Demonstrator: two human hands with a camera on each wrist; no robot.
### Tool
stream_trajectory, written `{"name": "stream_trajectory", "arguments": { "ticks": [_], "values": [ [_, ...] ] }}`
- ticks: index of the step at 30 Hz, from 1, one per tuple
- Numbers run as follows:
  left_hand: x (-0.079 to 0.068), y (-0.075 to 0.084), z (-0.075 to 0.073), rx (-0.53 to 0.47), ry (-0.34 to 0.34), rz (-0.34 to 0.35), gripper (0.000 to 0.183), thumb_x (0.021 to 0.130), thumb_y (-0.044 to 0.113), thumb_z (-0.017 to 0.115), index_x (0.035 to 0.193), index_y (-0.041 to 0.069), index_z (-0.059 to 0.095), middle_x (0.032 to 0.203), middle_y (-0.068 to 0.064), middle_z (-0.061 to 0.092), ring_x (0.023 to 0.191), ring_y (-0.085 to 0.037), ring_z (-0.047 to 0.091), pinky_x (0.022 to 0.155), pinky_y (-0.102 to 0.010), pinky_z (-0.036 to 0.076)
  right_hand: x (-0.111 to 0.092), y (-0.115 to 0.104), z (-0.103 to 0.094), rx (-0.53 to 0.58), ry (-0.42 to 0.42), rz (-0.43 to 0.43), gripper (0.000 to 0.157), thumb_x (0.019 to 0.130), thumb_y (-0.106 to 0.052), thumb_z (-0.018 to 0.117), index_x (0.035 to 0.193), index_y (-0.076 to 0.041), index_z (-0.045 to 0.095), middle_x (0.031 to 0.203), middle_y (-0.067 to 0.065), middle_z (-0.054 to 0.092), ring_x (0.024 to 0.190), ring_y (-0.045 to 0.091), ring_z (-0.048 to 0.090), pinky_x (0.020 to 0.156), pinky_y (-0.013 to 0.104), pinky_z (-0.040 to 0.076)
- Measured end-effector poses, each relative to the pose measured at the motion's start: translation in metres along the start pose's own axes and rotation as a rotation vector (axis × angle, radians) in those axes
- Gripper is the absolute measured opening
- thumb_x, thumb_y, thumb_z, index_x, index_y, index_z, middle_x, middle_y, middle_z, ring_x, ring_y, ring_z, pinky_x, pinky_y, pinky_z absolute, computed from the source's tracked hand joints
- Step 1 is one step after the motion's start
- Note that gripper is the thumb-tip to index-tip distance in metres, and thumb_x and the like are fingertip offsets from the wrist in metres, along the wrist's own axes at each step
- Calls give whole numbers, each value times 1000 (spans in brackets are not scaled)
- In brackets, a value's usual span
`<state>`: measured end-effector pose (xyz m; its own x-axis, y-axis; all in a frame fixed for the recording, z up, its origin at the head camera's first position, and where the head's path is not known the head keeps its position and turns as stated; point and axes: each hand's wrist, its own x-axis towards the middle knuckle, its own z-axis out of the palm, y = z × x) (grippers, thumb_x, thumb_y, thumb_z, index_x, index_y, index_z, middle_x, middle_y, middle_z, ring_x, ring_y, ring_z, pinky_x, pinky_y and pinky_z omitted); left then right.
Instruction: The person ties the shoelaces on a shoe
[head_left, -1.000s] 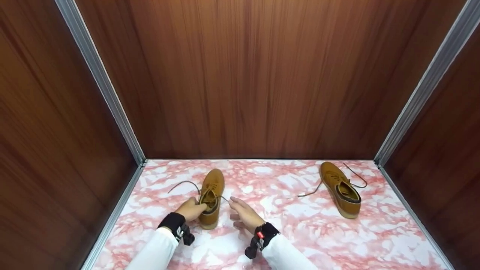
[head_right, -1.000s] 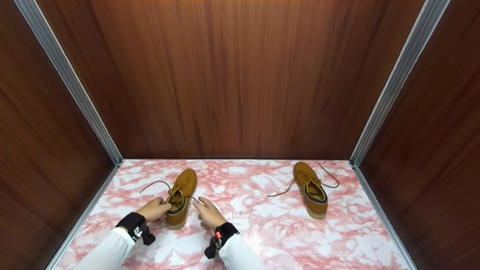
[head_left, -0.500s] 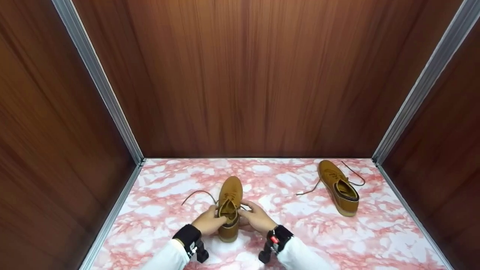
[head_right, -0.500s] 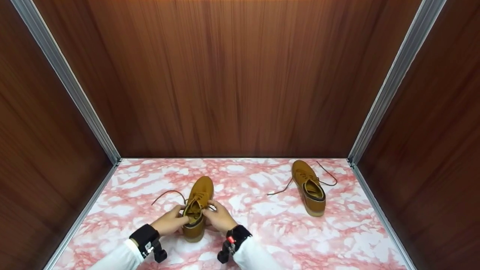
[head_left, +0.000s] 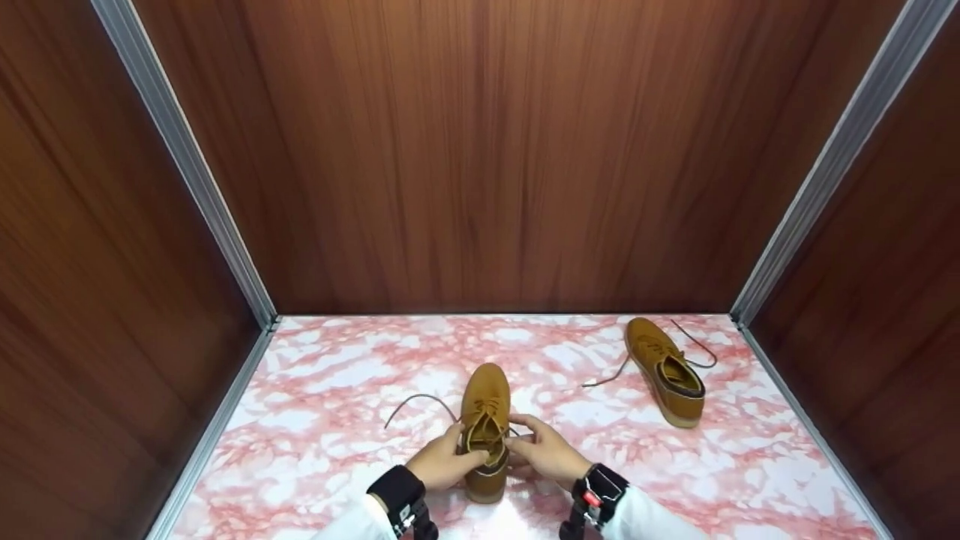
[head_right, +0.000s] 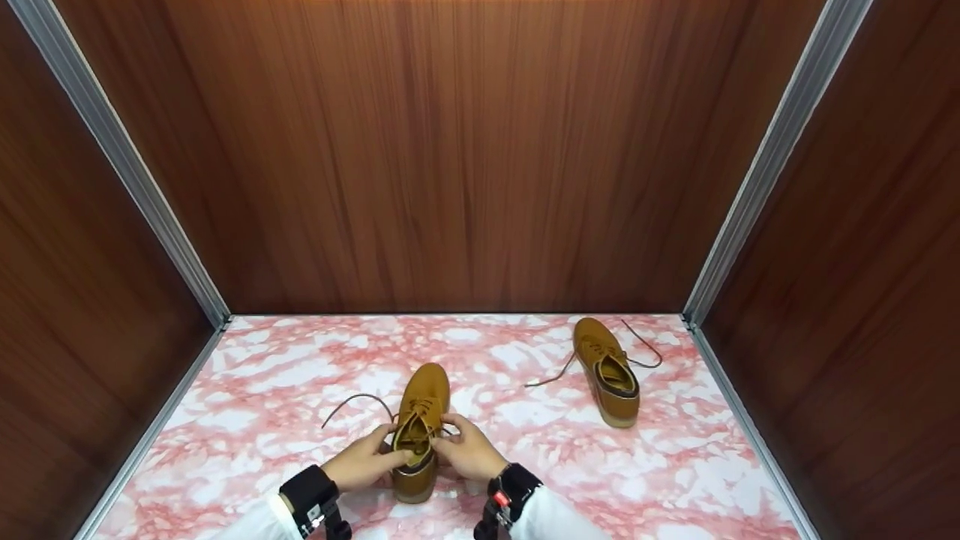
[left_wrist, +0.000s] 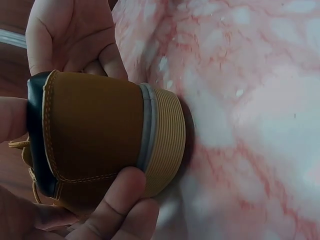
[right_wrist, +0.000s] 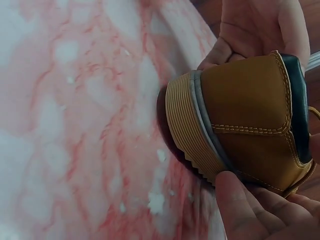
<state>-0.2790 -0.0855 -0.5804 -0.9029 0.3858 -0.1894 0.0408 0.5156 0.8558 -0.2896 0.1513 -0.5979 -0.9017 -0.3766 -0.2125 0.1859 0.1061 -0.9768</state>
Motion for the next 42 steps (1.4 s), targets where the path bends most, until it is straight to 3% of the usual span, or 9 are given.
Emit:
{"name": "stream_trajectory", "arguments": {
  "ticks": [3, 9, 14, 20, 23, 27, 29, 35, 42],
  "values": [
    [-2, 0, 3, 32, 7, 26, 79, 97, 48, 66, 154, 0, 39, 130, -24, 69, 115, -33, 69, 96, -51, 57, -4, 2, -3, -2, -5, 3, 70, 103, -19, 64, 159, 3, 29, 122, 25, 70, 96, 30, 77, 91, 54, 62],
    [-5, -1, 13, -8, 1, 45, 72, 98, 45, 67, 152, 3, 43, 119, -17, 74, 101, -26, 71, 85, -44, 59, -13, 6, -7, -9, -24, -5, 70, 103, -21, 65, 159, 3, 29, 128, 28, 70, 97, 34, 78, 90, 55, 62],
    [-6, -1, 23, 2, -7, 76, 66, 98, 46, 67, 148, 7, 47, 116, -11, 75, 103, -24, 70, 88, -45, 57, -23, 9, -12, -37, -13, -18, 70, 103, -20, 64, 159, 5, 29, 131, 30, 68, 100, 34, 77, 89, 54, 62],
    [-7, 1, 27, -50, -50, 50, 78, 99, 46, 67, 156, 2, 36, 99, -7, 74, 72, -30, 73, 63, -34, 57, -29, 8, -16, -82, -9, -23, 69, 102, -18, 63, 158, 5, 30, 119, 22, 74, 98, 31, 77, 87, 54, 63],
    [-7, 1, 27, -52, -65, 45, 87, 99, 48, 65, 160, -2, 28, 103, -7, 74, 74, -27, 73, 69, -36, 58, -30, 7, -16, -131, 11, -28, 67, 101, -18, 63, 157, 4, 33, 115, 18, 75, 92, 29, 76, 82, 54, 64],
    [-6, -1, 24, -10, -76, 44, 93, 100, 54, 63, 161, -6, 24, 114, -10, 74, 93, -22, 74, 87, -45, 59, -30, 6, -16, -229, 45, -61, 63, 101, -20, 65, 155, 1, 40, 118, 21, 75, 89, 26, 76, 79, 51, 64],
    [-6, -2, 24, 4, -72, 53, 92, 100, 54, 62, 160, -5, 26, 114, -10, 74, 95, -22, 73, 89, -45, 58, -31, 5, -18, -303, 61, -85, 61, 101, -23, 66, 153, -1, 44, 117, 20, 76, 90, 24, 75, 79, 44, 64],
    [-3, -2, 25, 5, -13, 70, 76, 101, 51, 62, 152, 0, 40, 93, -5, 73, 69, -27, 72, 72, -36, 54, -34, 1, -26, -515, 88, -188, 48, 102, -29, 68, 144, -8, 57, 103, 11, 79, 89, 28, 77, 75, 28, 60],
    [5, -1, 30, 33, 75, 116, 58, 101, 47, 63, 131, 1, 45, 89, -5, 74, 64, -12, 64, 64, -32, 51, -37, 7, -32, -747, 133, -338, 32, 106, -26, 60, 135, -12, 65, 101, 3, 79, 82, 14, 74, 73, 23, 57]
  ]
}}
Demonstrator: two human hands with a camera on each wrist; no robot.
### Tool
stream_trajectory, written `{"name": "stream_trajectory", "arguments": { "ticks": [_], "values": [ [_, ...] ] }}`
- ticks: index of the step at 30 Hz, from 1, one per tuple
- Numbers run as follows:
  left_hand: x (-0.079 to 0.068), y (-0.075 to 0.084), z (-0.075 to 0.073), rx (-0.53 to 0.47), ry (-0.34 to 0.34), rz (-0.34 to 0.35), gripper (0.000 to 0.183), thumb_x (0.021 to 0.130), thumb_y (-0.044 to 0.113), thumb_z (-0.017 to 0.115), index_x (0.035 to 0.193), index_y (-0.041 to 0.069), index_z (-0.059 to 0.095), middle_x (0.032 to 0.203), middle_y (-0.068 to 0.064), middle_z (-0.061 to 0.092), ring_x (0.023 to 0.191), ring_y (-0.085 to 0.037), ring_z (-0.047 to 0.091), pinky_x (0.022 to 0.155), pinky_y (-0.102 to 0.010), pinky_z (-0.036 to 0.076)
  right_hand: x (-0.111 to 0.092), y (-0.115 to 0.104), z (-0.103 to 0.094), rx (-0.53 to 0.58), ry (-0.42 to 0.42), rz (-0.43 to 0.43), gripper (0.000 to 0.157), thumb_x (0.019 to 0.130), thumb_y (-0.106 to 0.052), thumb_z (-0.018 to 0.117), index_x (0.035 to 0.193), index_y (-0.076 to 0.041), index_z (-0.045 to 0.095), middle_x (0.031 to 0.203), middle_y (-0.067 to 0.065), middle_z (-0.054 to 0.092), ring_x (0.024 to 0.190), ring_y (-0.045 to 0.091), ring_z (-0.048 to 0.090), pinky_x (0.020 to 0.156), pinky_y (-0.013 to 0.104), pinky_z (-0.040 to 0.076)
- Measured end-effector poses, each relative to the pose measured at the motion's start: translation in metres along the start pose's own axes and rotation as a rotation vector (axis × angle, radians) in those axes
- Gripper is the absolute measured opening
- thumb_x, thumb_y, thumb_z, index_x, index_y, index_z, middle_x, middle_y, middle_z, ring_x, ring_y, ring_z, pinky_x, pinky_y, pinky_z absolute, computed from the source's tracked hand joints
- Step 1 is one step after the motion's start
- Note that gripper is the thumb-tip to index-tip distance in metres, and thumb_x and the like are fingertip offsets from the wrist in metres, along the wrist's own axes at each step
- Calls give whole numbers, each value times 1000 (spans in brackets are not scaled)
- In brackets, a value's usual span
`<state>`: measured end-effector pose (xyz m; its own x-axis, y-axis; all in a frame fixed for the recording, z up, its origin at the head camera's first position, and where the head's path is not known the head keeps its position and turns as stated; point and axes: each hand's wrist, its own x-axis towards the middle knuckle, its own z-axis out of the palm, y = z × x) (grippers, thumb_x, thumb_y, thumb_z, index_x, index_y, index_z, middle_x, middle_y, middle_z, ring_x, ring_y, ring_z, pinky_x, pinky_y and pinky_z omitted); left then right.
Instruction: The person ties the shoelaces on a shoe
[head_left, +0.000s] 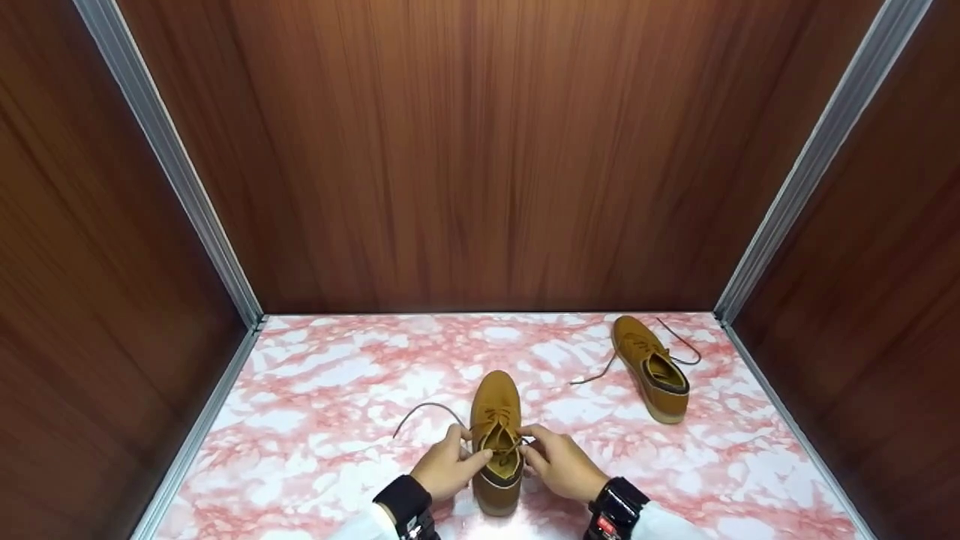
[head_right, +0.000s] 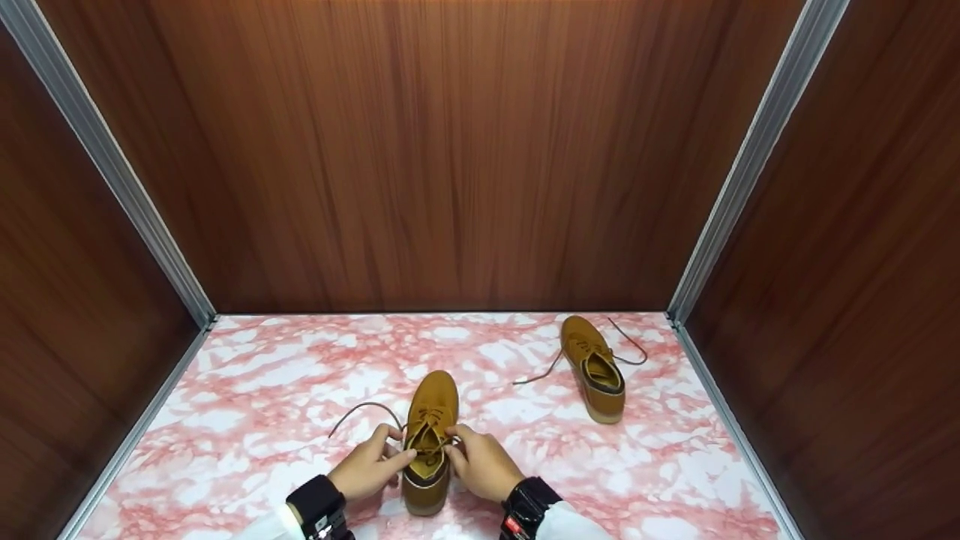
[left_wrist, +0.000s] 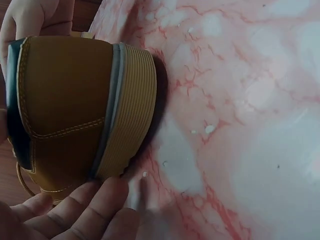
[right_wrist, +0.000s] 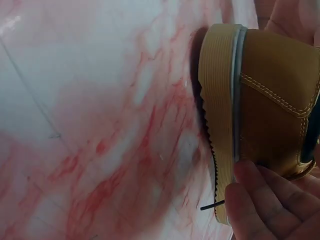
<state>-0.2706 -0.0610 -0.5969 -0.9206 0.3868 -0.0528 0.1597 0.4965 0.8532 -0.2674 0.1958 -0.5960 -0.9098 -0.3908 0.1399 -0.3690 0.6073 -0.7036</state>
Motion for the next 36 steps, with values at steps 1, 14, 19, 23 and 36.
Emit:
{"name": "stream_trajectory", "arguments": {
  "ticks": [1, 14, 19, 23, 36],
  "values": [
    [1, -1, 0, 1, 10, 2, 57, 101, 46, 64, 130, 1, 45, 90, -7, 75, 65, -12, 64, 63, -31, 51, 0, 0, 0, -18, 7, -12, 30, 107, -24, 60, 134, -13, 65, 102, 2, 79, 82, 14, 74, 73, 23, 58],
    [18, -6, -6, 51, 35, 93, 45, 106, 36, 60, 141, 8, 56, 79, 0, 69, 65, -31, 73, 59, -25, 52, 5, 0, -5, -282, 156, -213, 4, 96, -14, 73, 99, -14, 74, 91, -1, 80, 77, 5, 72, 69, 24, 61],
    [20, -9, -5, 22, 69, 109, 25, 107, 26, 60, 121, 7, 62, 86, -4, 68, 70, -36, 74, 57, -24, 54, 12, -4, -21, -199, 174, -155, 5, 97, -11, 70, 99, -13, 74, 81, -2, 75, 65, -1, 62, 61, 20, 56],
    [21, -11, -5, 15, 98, 111, 17, 105, 20, 62, 114, 6, 64, 93, -7, 71, 70, -30, 74, 58, -23, 54, 18, -5, -39, -57, 203, -59, 11, 97, -4, 67, 103, -11, 73, 78, 1, 73, 61, -1, 59, 56, 21, 55],
    [25, -9, -8, -70, 274, 70, 20, 96, 13, 68, 110, 2, 77, 98, -9, 78, 81, -11, 70, 74, -23, 56, 25, 26, -70, 523, 383, 299, 27, 100, 3, 44, 107, 10, 69, 93, 23, 77, 78, 24, 77, 73, 32, 65]
  ]
}}
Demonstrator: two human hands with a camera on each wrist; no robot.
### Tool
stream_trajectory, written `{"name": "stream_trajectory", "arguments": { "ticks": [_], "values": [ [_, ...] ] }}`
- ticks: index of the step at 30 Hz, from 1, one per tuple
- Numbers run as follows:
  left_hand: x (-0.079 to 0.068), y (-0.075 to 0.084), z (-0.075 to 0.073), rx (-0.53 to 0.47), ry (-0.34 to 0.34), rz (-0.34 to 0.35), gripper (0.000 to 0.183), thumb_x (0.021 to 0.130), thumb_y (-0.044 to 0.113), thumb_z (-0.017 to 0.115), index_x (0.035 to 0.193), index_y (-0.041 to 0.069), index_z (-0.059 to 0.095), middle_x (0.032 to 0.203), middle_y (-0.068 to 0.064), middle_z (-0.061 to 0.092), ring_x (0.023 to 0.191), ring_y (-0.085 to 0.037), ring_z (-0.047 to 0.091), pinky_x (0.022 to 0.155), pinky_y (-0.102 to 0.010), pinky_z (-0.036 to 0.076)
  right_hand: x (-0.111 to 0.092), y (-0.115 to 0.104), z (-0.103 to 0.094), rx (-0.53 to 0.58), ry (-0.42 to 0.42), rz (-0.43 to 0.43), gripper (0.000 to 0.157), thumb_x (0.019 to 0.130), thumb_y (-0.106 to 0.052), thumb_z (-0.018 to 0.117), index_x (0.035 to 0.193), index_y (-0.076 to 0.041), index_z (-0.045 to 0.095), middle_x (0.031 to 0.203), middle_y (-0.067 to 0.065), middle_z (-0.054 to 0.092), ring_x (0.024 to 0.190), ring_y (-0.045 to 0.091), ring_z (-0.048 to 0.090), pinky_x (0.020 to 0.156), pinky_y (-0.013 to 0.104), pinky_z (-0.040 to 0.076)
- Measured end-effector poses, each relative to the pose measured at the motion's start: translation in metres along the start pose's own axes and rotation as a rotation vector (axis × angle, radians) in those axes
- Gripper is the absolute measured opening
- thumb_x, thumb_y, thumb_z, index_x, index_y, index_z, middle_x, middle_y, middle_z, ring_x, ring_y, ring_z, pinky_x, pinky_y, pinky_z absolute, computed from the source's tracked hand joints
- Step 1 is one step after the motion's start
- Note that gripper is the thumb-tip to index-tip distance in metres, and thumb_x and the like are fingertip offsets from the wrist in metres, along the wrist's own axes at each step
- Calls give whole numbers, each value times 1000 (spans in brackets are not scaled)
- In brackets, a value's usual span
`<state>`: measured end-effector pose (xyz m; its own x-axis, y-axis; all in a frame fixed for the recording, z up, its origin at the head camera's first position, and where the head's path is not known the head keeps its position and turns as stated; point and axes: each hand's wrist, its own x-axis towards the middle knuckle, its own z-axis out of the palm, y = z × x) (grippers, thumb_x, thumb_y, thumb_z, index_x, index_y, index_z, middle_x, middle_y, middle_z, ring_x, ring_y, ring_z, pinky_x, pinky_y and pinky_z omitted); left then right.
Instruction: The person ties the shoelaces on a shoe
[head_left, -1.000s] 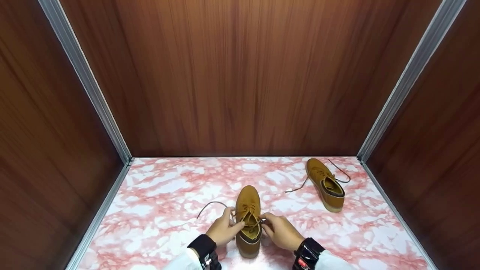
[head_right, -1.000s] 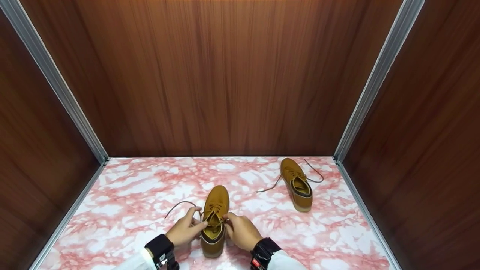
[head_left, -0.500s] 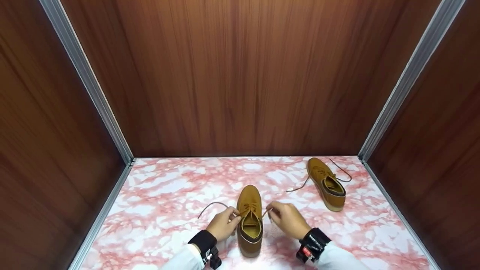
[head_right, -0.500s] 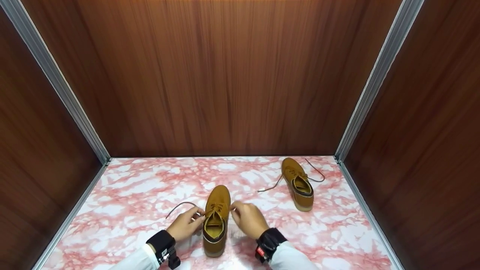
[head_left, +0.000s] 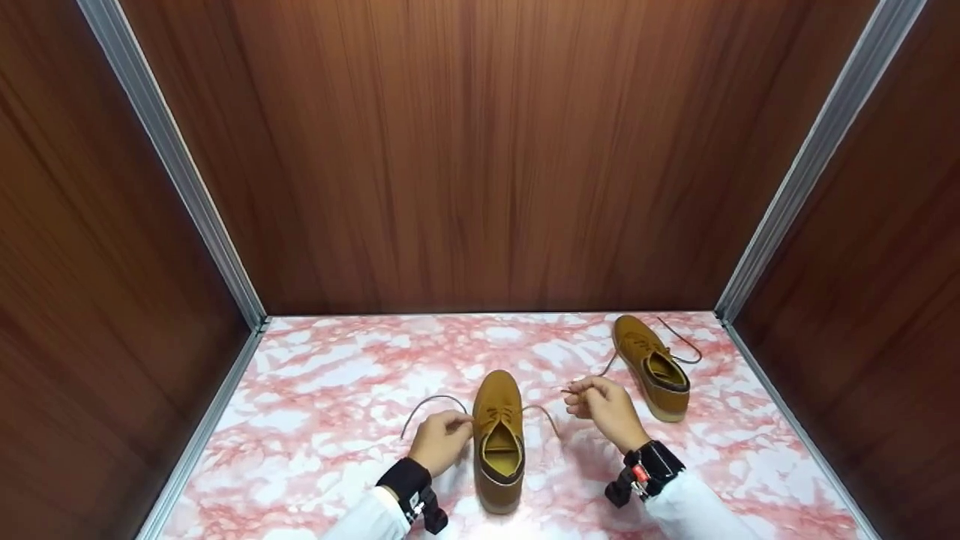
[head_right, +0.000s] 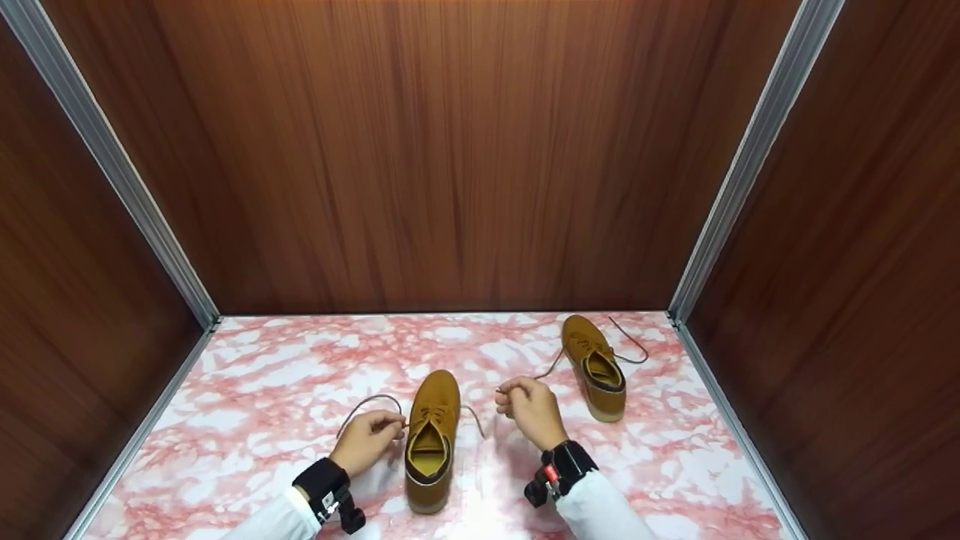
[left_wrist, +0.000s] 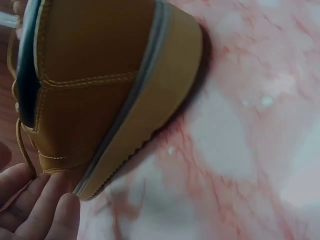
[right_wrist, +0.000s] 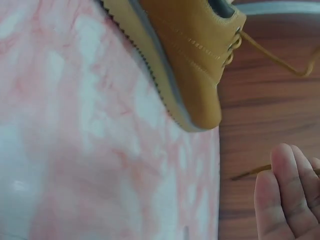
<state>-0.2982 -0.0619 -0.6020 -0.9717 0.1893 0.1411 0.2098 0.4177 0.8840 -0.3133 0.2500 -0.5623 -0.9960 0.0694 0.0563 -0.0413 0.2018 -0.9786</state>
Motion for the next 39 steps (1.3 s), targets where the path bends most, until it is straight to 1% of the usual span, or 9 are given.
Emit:
{"name": "stream_trajectory", "arguments": {
  "ticks": [3, 6, 13, 17, 21, 25, 30, 34, 39],
  "values": [
    [4, 0, 1, -40, 44, -27, 15, 97, 17, 71, 102, 4, 77, 94, -7, 77, 86, -10, 70, 79, -23, 56, 2, 7, -2, 76, 38, 59, 26, 103, -3, 46, 107, 9, 70, 90, 22, 77, 77, 24, 76, 72, 35, 65],
    [9, -2, 4, -67, 82, -33, 12, 95, 18, 74, 94, 7, 75, 89, -6, 76, 81, -9, 68, 76, -22, 57, 3, 10, -1, 57, 55, 63, 18, 101, -3, 57, 105, 6, 71, 86, 19, 77, 74, 23, 76, 68, 31, 64],
    [11, -1, 5, -131, 124, -102, 14, 89, 9, 77, 85, 3, 66, 74, -2, 66, 65, -8, 62, 61, -21, 53, 2, 17, -4, -87, -64, 54, 29, 100, 5, 50, 126, 10, 62, 103, 25, 77, 79, 26, 78, 71, 33, 64],
    [11, 3, 5, -265, 111, -143, 19, 85, 0, 73, 90, -1, 55, 74, 0, 60, 66, -11, 65, 61, -23, 57, 0, 19, -8, -112, -114, 84, 34, 106, -1, 51, 139, 7, 54, 115, 28, 75, 87, 31, 79, 75, 35, 65],
    [13, 9, 5, -404, 109, -185, 28, 88, -1, 74, 100, -3, 49, 84, -11, 71, 78, -19, 75, 73, -33, 64, 1, 21, -9, -140, -114, 76, 25, 105, -4, 57, 125, 10, 61, 111, 27, 77, 87, 25, 79, 76, 33, 65],
    [16, 14, 4, -437, 107, -204, 34, 90, 6, 77, 111, -11, 57, 100, -27, 77, 89, -26, 79, 79, -33, 65, 4, 21, -11, -149, -109, 45, 18, 104, -6, 60, 106, 11, 67, 98, 25, 78, 80, 17, 78, 74, 28, 64],
    [24, 23, -2, -448, 80, -217, 33, 92, 12, 77, 114, -11, 69, 104, -24, 79, 92, -24, 79, 84, -30, 64, 6, 15, -13, -194, -46, 51, 19, 103, -12, 64, 94, 3, 71, 85, 13, 79, 63, 13, 68, 58, 21, 56],
    [31, 31, -6, -460, 82, -207, 28, 94, 12, 74, 114, -7, 71, 104, -21, 79, 90, -23, 78, 87, -36, 64, 8, 10, -15, -191, -5, 75, 19, 104, -18, 64, 98, -2, 72, 86, 8, 80, 57, 14, 61, 51, 21, 47],
    [39, 40, -8, -424, 98, -152, 23, 100, 12, 66, 114, -6, 71, 104, -23, 79, 89, -21, 77, 84, -35, 64, 9, 3, -17, -55, -20, 125, 20, 108, -19, 58, 109, -3, 68, 90, 11, 80, 58, 12, 65, 57, 26, 57]
  ]
}}
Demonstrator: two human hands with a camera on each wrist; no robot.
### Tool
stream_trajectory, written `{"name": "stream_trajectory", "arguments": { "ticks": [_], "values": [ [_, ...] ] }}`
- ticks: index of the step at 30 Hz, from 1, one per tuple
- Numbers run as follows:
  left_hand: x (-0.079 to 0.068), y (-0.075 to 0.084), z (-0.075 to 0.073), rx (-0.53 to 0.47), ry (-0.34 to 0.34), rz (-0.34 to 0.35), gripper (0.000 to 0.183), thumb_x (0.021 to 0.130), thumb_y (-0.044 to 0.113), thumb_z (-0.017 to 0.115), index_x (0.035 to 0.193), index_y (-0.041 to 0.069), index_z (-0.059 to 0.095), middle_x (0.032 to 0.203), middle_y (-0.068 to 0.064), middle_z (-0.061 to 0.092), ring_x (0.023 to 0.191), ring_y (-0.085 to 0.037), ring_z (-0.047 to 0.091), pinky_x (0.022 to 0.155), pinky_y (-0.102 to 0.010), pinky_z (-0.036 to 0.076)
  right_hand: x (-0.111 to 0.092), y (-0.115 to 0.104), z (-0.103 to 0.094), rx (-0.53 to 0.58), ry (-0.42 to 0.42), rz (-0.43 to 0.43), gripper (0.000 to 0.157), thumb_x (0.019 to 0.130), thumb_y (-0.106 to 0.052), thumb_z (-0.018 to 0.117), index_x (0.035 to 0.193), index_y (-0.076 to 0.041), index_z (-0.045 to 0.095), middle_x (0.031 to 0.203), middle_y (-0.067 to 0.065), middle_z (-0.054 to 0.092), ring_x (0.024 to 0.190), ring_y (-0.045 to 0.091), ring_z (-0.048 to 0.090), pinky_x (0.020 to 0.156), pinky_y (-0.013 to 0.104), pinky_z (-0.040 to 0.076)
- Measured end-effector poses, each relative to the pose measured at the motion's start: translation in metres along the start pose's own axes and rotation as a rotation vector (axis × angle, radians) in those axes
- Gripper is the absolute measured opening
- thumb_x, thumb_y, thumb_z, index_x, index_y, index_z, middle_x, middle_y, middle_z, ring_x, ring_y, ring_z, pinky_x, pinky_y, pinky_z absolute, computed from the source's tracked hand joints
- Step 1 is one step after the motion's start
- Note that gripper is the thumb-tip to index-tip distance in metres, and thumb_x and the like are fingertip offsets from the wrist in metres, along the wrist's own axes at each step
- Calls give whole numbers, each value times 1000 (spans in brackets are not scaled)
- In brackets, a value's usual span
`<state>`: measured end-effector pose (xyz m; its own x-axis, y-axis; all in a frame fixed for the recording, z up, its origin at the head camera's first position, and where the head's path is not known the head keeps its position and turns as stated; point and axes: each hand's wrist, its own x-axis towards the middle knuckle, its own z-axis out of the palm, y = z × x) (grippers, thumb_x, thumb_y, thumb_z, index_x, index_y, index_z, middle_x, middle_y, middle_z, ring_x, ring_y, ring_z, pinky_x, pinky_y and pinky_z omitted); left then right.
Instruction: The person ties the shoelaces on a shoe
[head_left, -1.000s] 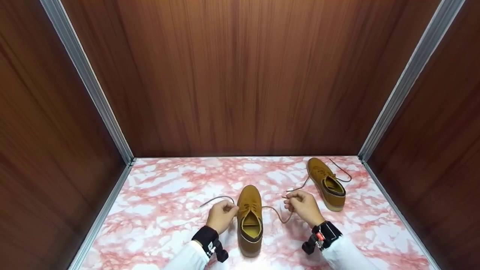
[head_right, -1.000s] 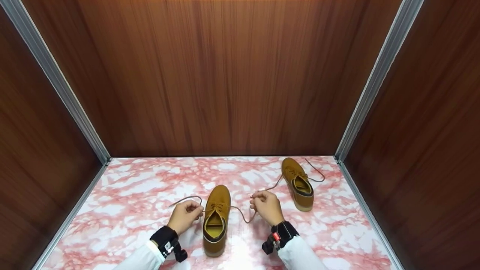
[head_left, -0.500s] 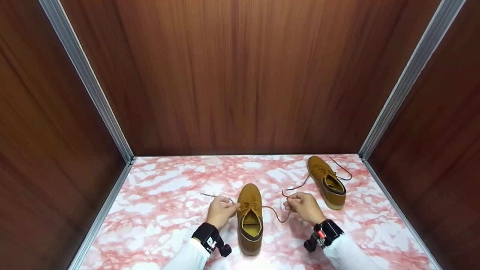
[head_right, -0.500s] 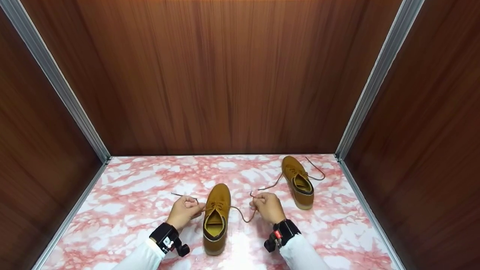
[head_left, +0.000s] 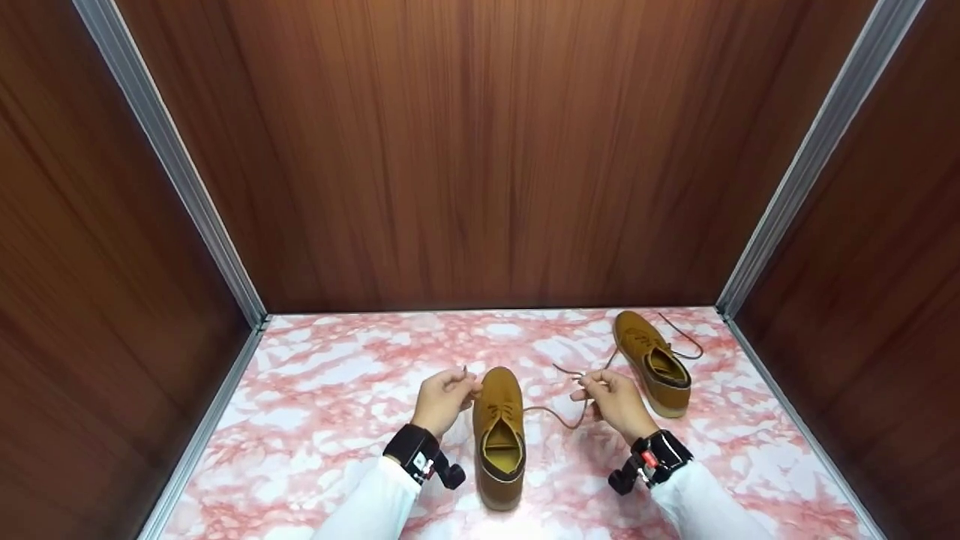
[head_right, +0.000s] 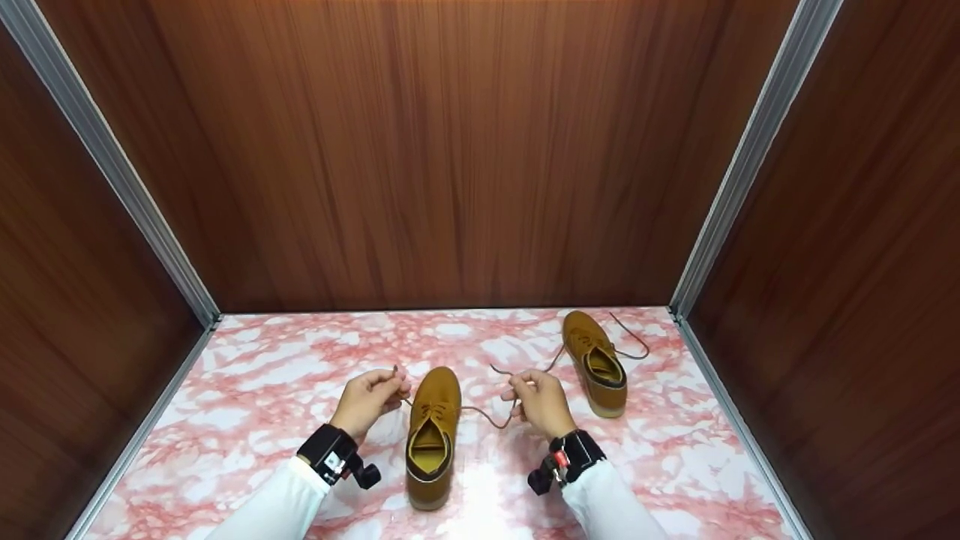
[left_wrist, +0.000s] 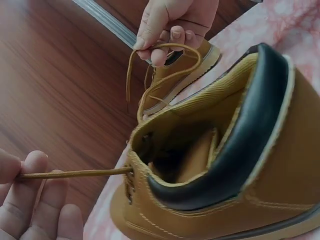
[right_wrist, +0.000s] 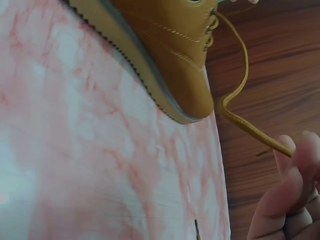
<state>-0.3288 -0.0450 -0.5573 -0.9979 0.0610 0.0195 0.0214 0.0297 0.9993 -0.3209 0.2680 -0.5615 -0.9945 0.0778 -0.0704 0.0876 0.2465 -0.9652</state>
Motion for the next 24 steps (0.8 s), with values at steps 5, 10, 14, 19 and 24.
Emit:
{"name": "stream_trajectory", "arguments": {
  "ticks": [5, 10, 14, 19, 24],
  "values": [
    [8, 12, 2, 59, -22, 45, 24, 103, 14, 64, 115, -5, 71, 105, -24, 78, 85, -16, 75, 83, -37, 64, 3, -9, -3, 108, -38, 19, 19, 110, -19, 52, 111, -2, 61, 83, 12, 77, 59, 12, 68, 59, 30, 61],
    [15, 28, 0, 97, -24, 81, 21, 102, 13, 64, 114, -3, 72, 103, -25, 78, 82, -16, 73, 79, -34, 63, 5, -22, -7, 154, -70, -12, 16, 111, -16, 50, 109, -3, 59, 82, 13, 75, 60, 10, 67, 59, 24, 59],
    [19, 39, 1, 104, -29, 83, 22, 102, 13, 64, 113, -4, 71, 99, -19, 79, 82, -14, 72, 79, -35, 63, 6, -32, -10, 187, -118, -16, 13, 110, -11, 50, 115, -1, 56, 86, 11, 76, 66, 10, 70, 65, 24, 60],
    [21, 47, 7, 99, -61, 83, 20, 102, 13, 64, 110, -4, 68, 100, -20, 80, 84, -14, 74, 80, -37, 63, 8, -44, -11, 190, -143, -46, 19, 107, -5, 52, 123, 6, 55, 92, 7, 76, 75, 11, 72, 73, 25, 63],
    [23, 51, 15, 129, -94, 103, 22, 102, 12, 64, 112, -6, 67, 95, -14, 79, 79, -8, 71, 78, -32, 62, 9, -59, -13, 199, -168, -75, 28, 106, -3, 52, 129, 14, 52, 96, 6, 76, 80, 12, 74, 79, 27, 64]
  ]
}}
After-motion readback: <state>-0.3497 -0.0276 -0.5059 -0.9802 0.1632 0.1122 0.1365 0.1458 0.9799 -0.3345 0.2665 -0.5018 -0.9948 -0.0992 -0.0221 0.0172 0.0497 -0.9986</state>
